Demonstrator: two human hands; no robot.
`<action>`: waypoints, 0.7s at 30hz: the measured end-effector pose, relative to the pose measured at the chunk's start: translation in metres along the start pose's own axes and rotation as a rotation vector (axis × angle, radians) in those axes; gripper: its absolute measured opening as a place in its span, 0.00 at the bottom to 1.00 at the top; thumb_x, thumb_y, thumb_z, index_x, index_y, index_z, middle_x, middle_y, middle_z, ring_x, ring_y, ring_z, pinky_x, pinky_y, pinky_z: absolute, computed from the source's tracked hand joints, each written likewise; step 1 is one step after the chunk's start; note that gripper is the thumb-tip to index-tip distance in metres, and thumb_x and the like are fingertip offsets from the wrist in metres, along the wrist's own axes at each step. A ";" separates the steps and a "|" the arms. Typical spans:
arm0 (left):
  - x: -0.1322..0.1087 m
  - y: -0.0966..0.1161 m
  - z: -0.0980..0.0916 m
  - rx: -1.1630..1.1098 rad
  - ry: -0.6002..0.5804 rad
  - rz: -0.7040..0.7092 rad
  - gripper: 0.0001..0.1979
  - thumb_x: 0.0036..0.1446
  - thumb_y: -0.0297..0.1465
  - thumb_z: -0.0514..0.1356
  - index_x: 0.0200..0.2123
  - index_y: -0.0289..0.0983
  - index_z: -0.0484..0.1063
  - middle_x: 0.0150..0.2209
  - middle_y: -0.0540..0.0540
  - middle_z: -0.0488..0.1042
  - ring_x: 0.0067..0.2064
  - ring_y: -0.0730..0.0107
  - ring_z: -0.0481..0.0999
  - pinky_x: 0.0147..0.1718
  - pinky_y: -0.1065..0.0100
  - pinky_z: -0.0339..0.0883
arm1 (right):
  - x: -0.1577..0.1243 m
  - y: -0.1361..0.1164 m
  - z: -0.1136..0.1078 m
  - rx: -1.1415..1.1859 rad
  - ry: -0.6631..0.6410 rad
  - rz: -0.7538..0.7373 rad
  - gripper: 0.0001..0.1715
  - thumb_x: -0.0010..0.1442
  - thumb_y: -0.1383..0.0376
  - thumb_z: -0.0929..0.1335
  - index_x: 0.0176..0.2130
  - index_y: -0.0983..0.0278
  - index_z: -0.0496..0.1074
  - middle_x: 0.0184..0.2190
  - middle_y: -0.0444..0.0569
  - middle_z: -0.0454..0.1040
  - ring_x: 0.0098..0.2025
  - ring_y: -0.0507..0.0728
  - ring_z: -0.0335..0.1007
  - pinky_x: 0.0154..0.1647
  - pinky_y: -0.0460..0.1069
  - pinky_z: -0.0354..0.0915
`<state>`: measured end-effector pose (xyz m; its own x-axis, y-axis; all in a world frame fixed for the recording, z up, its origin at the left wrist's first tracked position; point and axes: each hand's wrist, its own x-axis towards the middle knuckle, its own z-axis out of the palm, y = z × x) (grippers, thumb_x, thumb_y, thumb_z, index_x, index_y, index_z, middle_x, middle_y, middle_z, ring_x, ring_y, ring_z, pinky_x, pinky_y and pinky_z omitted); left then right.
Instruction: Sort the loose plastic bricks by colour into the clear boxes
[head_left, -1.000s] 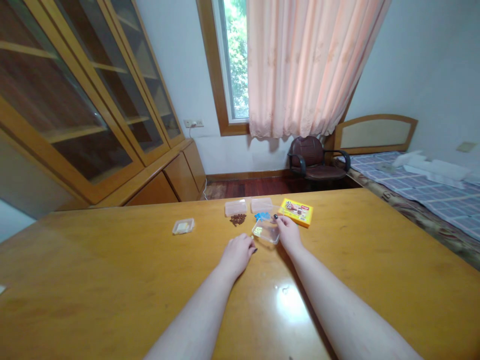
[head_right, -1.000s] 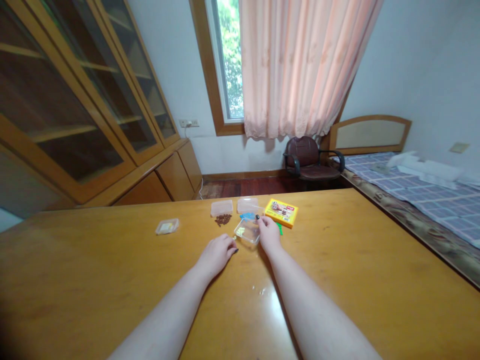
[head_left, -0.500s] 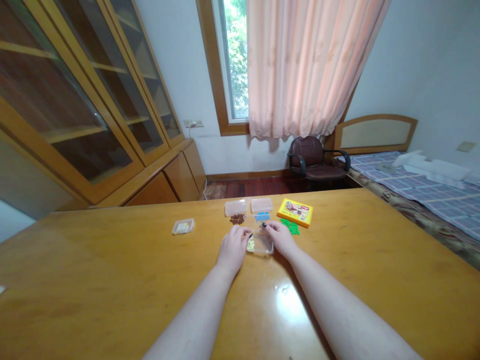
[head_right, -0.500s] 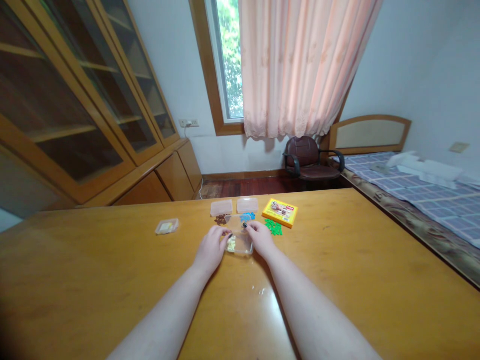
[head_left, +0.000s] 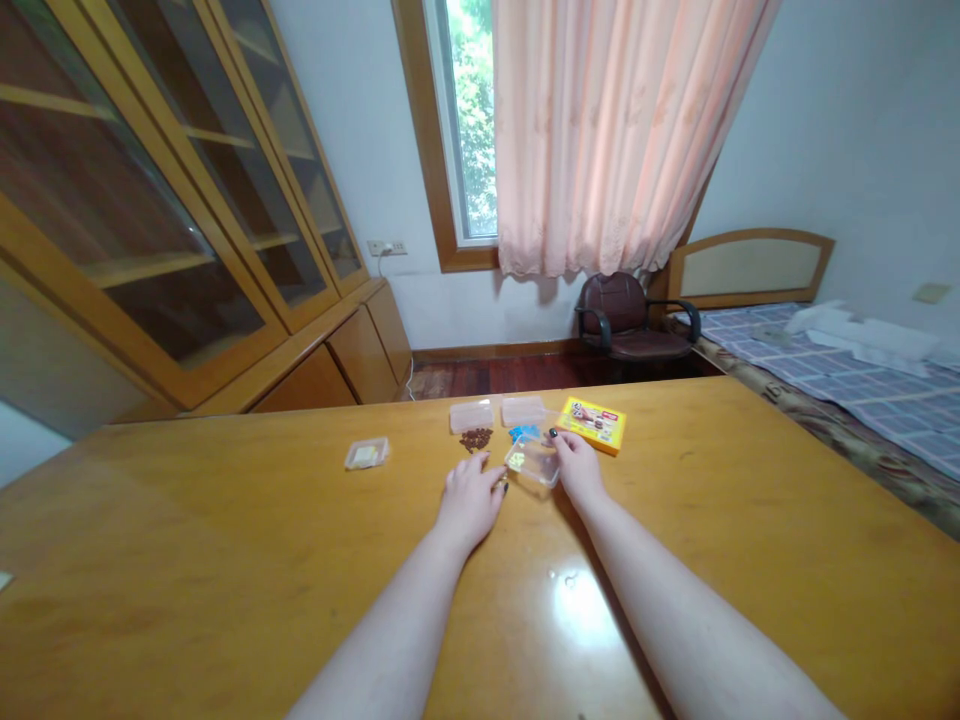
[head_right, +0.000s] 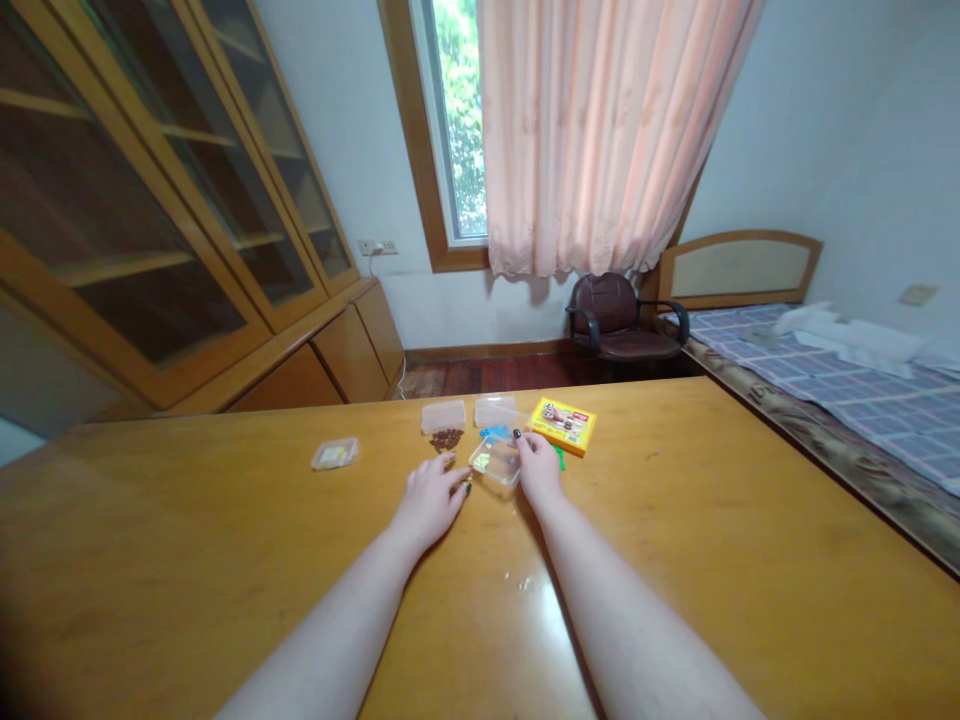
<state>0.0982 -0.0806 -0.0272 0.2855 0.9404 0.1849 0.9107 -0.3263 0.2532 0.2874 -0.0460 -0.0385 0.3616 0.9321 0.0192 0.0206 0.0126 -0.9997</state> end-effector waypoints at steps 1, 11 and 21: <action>-0.001 0.001 0.000 0.011 -0.013 0.000 0.14 0.58 0.34 0.55 0.47 0.47 0.73 0.55 0.43 0.65 0.53 0.57 0.65 0.51 0.56 0.59 | 0.000 0.000 0.000 0.004 -0.005 -0.001 0.26 0.46 0.44 0.68 0.27 0.65 0.72 0.19 0.45 0.69 0.22 0.55 0.63 0.25 0.49 0.61; 0.003 0.000 0.001 -0.053 -0.037 -0.004 0.08 0.56 0.30 0.58 0.37 0.44 0.76 0.51 0.47 0.70 0.52 0.61 0.66 0.52 0.59 0.58 | -0.002 -0.002 -0.001 -0.053 -0.011 -0.028 0.27 0.48 0.43 0.67 0.27 0.65 0.72 0.18 0.46 0.70 0.23 0.56 0.64 0.26 0.49 0.61; 0.007 -0.004 0.010 -0.092 -0.031 -0.051 0.05 0.56 0.27 0.58 0.36 0.37 0.73 0.49 0.44 0.70 0.51 0.62 0.68 0.51 0.60 0.60 | -0.001 -0.001 -0.002 -0.087 -0.023 -0.025 0.27 0.48 0.44 0.66 0.28 0.65 0.72 0.18 0.47 0.70 0.23 0.57 0.66 0.26 0.49 0.61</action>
<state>0.0994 -0.0718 -0.0368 0.2498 0.9581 0.1400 0.8934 -0.2838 0.3483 0.2886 -0.0479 -0.0371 0.3381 0.9401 0.0426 0.1101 0.0055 -0.9939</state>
